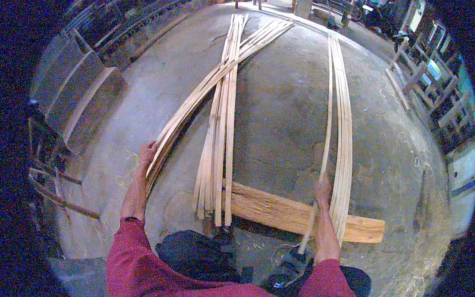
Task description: The person arranges thin wooden strips side by side on a wooden plank placed on the floor. They repeatedly adjust the alignment of the strips with both hands to form a neat, parallel layout.
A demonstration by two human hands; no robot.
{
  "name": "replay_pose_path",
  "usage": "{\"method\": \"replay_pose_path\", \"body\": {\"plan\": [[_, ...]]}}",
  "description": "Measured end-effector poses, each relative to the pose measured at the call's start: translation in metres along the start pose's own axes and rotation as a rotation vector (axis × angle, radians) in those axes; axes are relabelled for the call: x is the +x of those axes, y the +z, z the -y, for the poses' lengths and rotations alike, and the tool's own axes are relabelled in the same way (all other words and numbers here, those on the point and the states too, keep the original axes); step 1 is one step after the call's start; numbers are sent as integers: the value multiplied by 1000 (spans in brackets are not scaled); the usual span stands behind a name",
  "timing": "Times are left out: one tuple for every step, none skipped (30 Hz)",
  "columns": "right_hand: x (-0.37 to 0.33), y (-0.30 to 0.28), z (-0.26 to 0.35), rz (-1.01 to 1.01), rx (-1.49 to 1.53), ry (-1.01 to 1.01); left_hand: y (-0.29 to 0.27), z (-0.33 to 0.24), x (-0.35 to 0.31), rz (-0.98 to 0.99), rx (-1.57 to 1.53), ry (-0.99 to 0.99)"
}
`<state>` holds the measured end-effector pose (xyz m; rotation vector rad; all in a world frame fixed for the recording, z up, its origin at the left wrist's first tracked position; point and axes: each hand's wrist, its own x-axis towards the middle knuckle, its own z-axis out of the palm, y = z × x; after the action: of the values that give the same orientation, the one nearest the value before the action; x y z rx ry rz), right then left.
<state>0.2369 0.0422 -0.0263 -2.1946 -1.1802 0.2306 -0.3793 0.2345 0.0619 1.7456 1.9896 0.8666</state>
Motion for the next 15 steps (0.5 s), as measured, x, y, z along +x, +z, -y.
{"method": "replay_pose_path", "body": {"plan": [[2,5,12,37,127,87,-2,1,2,-28,-123,-43],[3,5,22,72,225,221,-2,1,4,-40,-272,-93],[0,2,32,5,164,119,-7,1,8,-72,-279,-123],[-2,2,45,-60,197,73,-9,1,9,-74,-145,-102],[-4,1,59,-124,234,24,-14,4,9,-78,-78,-37],[-2,1,76,-194,287,-46,-18,6,11,-95,-49,39],[0,1,94,-221,314,-64,-21,12,6,-63,-25,10],[0,0,112,-252,349,-96,-22,19,0,-29,85,7],[0,-2,129,-283,381,-126,-23,27,-7,1,163,35],[-2,-4,146,-281,459,-137,-23,35,-14,42,253,32],[-6,-8,161,-278,537,-148,-20,43,-23,49,223,18],[-10,-11,175,-276,644,-202,-17,49,-31,64,201,-28],[-14,-14,187,-239,601,-138,-14,54,-37,78,177,-74],[-18,-16,198,-202,586,-115,-12,57,-39,76,212,-66],[-22,-16,209,-165,572,-90,-9,58,-41,76,250,-59]]}}
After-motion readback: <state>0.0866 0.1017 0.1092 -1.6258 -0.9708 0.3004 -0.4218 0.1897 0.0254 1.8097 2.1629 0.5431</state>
